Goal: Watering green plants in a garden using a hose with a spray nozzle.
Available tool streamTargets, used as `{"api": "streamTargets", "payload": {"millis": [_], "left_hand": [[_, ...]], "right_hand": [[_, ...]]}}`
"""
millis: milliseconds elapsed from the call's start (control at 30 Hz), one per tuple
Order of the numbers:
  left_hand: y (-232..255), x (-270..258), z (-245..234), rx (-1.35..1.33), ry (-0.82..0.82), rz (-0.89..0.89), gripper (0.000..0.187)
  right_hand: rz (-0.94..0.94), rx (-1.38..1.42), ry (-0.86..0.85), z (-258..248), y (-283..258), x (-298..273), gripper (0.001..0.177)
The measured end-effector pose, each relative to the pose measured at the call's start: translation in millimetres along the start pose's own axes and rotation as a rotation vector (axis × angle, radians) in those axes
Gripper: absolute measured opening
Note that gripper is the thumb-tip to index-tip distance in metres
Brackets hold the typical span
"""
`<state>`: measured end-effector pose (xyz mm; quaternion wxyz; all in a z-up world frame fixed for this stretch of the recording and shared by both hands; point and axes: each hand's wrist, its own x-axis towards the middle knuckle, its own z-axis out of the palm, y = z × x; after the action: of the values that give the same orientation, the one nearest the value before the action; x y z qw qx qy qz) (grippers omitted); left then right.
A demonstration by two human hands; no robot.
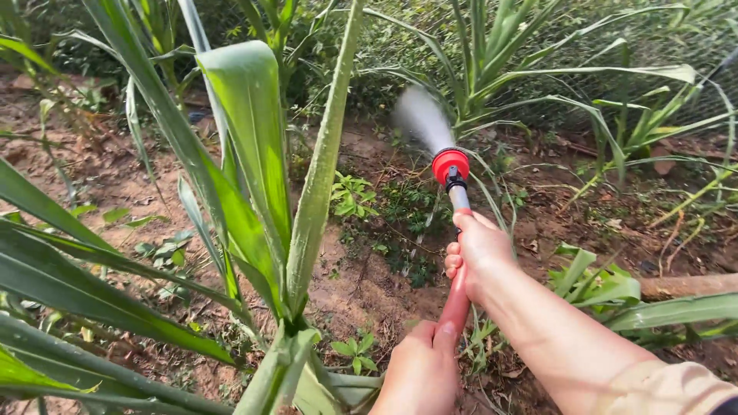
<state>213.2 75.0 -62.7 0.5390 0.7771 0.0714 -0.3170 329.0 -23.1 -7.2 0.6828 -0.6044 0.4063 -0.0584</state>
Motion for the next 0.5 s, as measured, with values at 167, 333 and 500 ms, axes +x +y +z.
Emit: {"api": "streamTargets", "payload": {"millis": [167,333,500], "left_hand": [[3.2,12.2,-0.2,-0.027,0.034,-0.072,0.037],[5.8,20.2,0.6,-0.022,0.03,-0.133,0.036],[7.6,21.0,-1.7,-0.022,0.034,-0.11,0.029]], "right_hand": [[0.012,-0.056,0.039,13.7,-0.1,11.1,0.023],[0.018,-0.081,0.058,18.6,-11.9,-5.4,0.02],[0.007,-0.068,0.049,20.3,-5.7,8.4,0.015]]}}
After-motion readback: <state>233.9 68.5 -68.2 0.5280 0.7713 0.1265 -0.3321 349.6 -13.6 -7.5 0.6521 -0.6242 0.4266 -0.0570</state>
